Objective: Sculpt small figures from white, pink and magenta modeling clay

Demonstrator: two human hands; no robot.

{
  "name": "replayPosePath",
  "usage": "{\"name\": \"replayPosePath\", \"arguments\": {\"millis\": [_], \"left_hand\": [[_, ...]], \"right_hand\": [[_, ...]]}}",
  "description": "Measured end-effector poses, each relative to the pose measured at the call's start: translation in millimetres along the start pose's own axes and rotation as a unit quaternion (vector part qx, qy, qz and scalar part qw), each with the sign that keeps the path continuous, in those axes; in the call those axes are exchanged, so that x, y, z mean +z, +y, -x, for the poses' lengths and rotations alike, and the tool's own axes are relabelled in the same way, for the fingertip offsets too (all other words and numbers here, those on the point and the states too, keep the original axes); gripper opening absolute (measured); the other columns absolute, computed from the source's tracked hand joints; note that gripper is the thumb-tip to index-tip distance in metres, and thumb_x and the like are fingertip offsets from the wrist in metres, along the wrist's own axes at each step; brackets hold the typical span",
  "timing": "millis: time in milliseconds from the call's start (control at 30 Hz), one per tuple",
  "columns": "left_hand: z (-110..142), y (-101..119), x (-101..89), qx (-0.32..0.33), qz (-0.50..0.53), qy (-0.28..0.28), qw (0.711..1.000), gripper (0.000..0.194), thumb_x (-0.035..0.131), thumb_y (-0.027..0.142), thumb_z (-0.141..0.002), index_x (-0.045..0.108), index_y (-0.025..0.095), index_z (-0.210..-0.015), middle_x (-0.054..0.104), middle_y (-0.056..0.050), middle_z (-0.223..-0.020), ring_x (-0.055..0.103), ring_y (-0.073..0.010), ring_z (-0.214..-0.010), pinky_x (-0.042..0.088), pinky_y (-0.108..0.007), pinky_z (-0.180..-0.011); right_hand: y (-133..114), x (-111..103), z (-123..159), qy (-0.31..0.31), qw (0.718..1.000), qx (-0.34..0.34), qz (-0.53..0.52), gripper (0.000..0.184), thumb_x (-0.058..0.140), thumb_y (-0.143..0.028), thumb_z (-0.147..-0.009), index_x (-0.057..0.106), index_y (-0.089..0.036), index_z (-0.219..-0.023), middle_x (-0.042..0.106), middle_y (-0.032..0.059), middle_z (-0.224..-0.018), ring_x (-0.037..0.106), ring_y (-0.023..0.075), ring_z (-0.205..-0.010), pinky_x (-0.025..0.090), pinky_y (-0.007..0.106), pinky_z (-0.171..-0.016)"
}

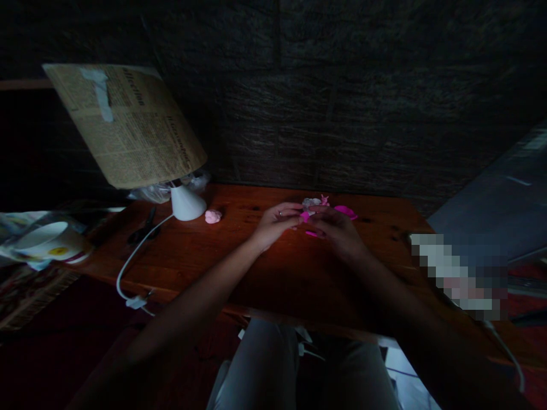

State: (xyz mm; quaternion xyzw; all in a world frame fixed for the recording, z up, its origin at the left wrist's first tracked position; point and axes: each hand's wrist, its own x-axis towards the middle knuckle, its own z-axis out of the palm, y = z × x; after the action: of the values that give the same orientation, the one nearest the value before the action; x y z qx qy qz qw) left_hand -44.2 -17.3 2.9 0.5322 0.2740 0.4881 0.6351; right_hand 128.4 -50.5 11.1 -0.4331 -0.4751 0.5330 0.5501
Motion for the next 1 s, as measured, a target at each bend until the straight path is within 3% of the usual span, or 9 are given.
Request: {"name": "replayPosePath", "arguments": {"millis": [500, 1000], "left_hand": [[-2.2, -6.6, -3.4, 0.014, -0.033, -0.064, 0.997, 0.038, 0.084, 0.027, -0.070, 0.072, 0.016, -0.104, 0.076, -0.006, -0.093, 0.067, -0.0121, -0.076, 0.047, -0.021, -0.062], [-1.5, -6.2, -2.0, 0.021, -0.066, -0.022, 0.997, 0.041, 0.086, 0.032, -0.066, 0.073, 0.014, -0.101, 0.075, -0.005, -0.088, 0.066, -0.0136, -0.076, 0.048, -0.024, -0.066]], "right_hand": [[0.6, 1.5, 0.9, -0.014, 0.999, -0.018, 0.032, 0.033, 0.078, -0.029, -0.063, 0.067, -0.022, -0.093, 0.067, -0.0023, -0.075, 0.061, 0.0155, -0.070, 0.047, 0.033, -0.068], [5.2, -2.4, -2.5, -0.010, 0.998, -0.040, 0.046, 0.028, 0.080, -0.029, -0.062, 0.067, -0.023, -0.086, 0.069, -0.0014, -0.079, 0.063, 0.0163, -0.075, 0.050, 0.033, -0.074]]}}
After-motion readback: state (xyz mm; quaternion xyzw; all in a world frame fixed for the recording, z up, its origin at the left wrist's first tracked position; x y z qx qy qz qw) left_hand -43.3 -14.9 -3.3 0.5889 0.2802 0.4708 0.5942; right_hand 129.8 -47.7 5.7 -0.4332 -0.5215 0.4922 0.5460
